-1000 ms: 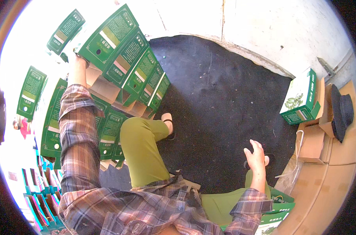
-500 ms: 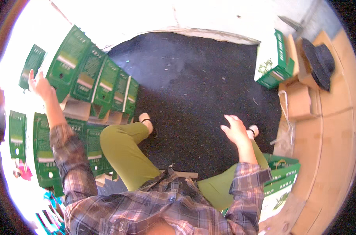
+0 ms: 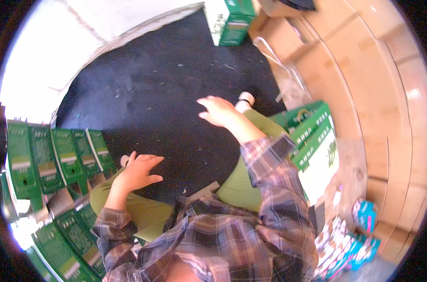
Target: Folding flat cardboard sheets into three-dimensional boxes.
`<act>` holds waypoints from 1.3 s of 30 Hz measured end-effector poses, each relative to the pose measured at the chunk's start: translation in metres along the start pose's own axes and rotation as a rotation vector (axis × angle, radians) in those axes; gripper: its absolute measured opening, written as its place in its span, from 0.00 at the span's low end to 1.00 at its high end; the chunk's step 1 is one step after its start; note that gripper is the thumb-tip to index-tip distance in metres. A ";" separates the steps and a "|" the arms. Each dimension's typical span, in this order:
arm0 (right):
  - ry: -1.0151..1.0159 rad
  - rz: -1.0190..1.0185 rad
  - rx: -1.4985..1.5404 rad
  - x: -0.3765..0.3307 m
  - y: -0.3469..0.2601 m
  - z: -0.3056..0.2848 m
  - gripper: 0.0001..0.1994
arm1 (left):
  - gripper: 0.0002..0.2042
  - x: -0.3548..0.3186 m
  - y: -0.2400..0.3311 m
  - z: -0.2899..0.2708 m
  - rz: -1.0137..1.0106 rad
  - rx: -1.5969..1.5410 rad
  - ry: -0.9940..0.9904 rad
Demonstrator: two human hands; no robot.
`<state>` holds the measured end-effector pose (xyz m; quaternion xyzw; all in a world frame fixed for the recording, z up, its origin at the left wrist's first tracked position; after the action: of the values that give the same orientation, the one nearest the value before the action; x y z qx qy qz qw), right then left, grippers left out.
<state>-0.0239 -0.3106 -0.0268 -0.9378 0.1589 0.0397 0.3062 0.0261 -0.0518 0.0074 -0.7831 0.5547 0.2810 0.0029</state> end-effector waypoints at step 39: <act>1.411 1.751 1.628 -0.527 0.261 0.257 0.15 | 0.28 0.048 0.000 -0.008 -0.052 -0.116 0.131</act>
<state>-0.6009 -0.2138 -0.2909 0.0851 0.7864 -0.3632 0.4923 0.0404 -0.0963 -0.0068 -0.8128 0.5159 0.2608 -0.0714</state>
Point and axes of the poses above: each hand's wrist, its own x-axis towards the middle knuckle, its own z-axis out of the palm, y = z × x, the point moved 9 cm from there along x, towards the middle knuckle, and after that the axes turned 3 degrees about y, right-handed, at the moved point
